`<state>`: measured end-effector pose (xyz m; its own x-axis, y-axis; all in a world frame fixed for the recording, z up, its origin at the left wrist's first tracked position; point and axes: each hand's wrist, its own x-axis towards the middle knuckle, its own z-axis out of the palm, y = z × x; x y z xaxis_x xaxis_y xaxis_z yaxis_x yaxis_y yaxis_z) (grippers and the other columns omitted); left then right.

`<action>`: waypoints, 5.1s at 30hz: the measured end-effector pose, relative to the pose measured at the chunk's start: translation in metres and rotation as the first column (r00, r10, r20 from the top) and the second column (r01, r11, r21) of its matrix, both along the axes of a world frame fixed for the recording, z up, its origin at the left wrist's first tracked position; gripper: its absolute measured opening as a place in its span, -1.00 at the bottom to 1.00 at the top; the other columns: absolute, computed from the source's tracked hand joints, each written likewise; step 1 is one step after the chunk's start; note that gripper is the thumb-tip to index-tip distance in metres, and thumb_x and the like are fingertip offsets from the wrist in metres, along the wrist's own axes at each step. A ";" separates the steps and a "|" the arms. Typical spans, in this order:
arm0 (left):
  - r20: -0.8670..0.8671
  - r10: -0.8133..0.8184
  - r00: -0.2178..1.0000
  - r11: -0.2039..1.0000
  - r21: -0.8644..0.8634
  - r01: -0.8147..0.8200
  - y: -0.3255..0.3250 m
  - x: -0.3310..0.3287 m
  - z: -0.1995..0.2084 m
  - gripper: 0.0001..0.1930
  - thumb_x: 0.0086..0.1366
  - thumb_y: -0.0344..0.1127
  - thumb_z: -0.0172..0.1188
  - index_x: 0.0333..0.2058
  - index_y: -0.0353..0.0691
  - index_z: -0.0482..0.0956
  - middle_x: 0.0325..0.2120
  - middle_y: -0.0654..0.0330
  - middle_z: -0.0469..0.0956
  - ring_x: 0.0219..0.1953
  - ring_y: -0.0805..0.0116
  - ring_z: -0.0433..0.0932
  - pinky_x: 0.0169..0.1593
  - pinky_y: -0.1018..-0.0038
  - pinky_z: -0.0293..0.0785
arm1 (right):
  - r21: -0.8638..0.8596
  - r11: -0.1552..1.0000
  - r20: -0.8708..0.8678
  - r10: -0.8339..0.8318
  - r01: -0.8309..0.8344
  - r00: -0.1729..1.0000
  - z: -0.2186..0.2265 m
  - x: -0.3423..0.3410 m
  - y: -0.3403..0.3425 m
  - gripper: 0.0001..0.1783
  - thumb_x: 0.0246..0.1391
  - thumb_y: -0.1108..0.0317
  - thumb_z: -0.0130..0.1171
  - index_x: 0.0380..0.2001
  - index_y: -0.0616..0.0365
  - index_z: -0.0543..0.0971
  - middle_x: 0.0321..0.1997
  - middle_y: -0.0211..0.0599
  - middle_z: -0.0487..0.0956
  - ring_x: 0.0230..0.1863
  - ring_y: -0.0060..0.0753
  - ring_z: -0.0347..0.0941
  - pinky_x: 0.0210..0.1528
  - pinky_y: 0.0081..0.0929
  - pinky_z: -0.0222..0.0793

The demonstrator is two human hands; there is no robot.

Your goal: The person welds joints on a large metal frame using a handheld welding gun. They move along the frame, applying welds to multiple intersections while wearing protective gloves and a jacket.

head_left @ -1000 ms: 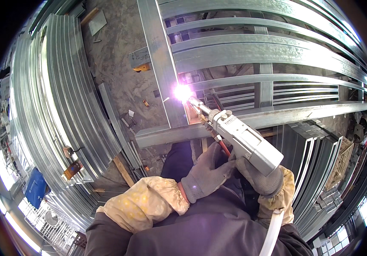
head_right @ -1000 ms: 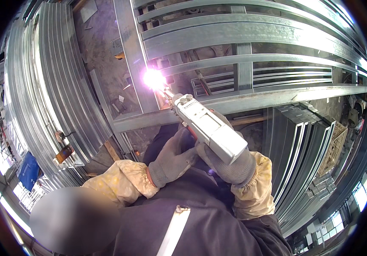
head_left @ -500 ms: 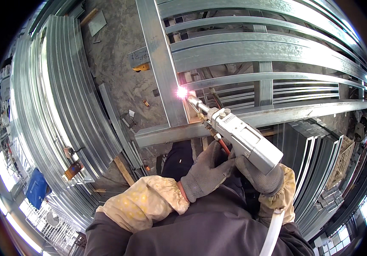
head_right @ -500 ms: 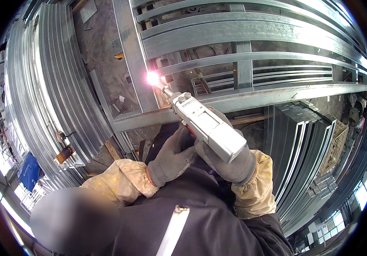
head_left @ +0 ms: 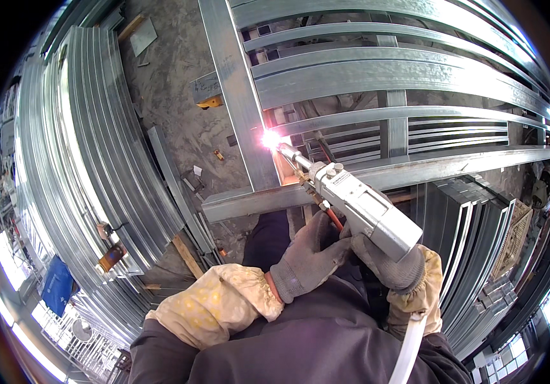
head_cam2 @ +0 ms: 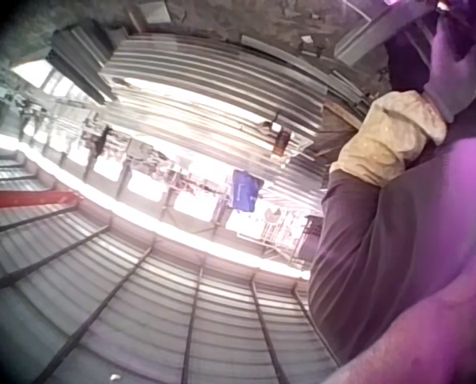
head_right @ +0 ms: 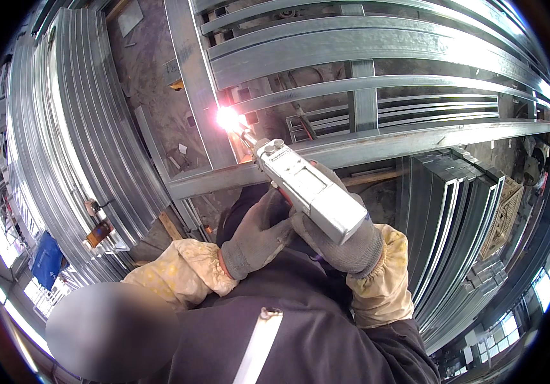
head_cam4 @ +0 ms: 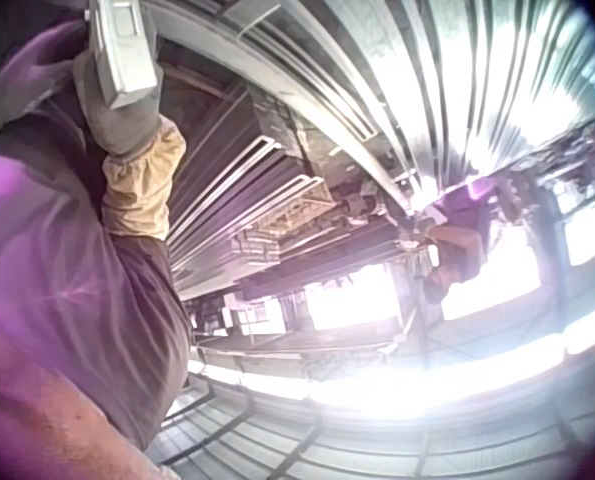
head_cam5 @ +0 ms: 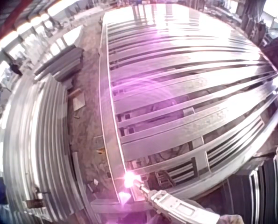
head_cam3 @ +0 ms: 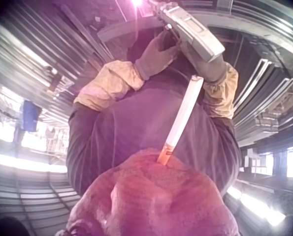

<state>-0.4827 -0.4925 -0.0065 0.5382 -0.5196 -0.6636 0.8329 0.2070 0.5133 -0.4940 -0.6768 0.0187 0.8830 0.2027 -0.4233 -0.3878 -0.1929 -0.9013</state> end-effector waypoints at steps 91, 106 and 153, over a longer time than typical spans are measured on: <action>-0.048 -0.088 0.995 0.996 0.027 0.090 0.002 0.003 -0.001 -0.57 0.33 -0.48 0.16 0.14 -0.34 0.30 -0.30 0.21 0.44 -0.38 0.51 0.41 -0.28 0.52 0.42 | -0.045 0.995 0.227 -0.076 0.089 0.971 -0.011 -0.005 0.005 -0.56 -0.02 0.62 0.28 0.01 0.31 0.58 0.05 -0.02 0.63 0.07 -0.01 0.61 0.21 -0.24 0.49; -0.048 -0.044 0.998 0.998 -0.055 0.042 0.000 -0.001 0.003 -0.53 0.37 -0.51 0.18 0.19 -0.26 0.24 -0.18 0.23 0.46 -0.30 0.55 0.45 -0.27 0.57 0.44 | 0.033 0.997 0.190 -0.078 0.073 0.979 0.000 -0.006 -0.001 -0.35 0.06 0.53 0.34 0.25 0.31 0.42 0.15 -0.02 0.57 -0.14 -0.21 0.67 0.09 -0.33 0.54; -0.147 -0.881 0.450 0.326 0.499 0.803 0.107 -0.020 0.259 -0.08 0.15 -0.30 0.34 0.43 -0.27 0.07 -0.13 0.22 0.53 -0.17 0.43 0.52 -0.02 0.40 0.48 | 0.610 0.307 -0.529 -0.530 0.731 0.663 0.025 -0.098 0.130 -0.53 0.41 0.05 0.05 0.02 0.31 0.55 -0.14 -0.21 0.67 -0.20 -0.47 0.61 -0.17 -0.48 0.58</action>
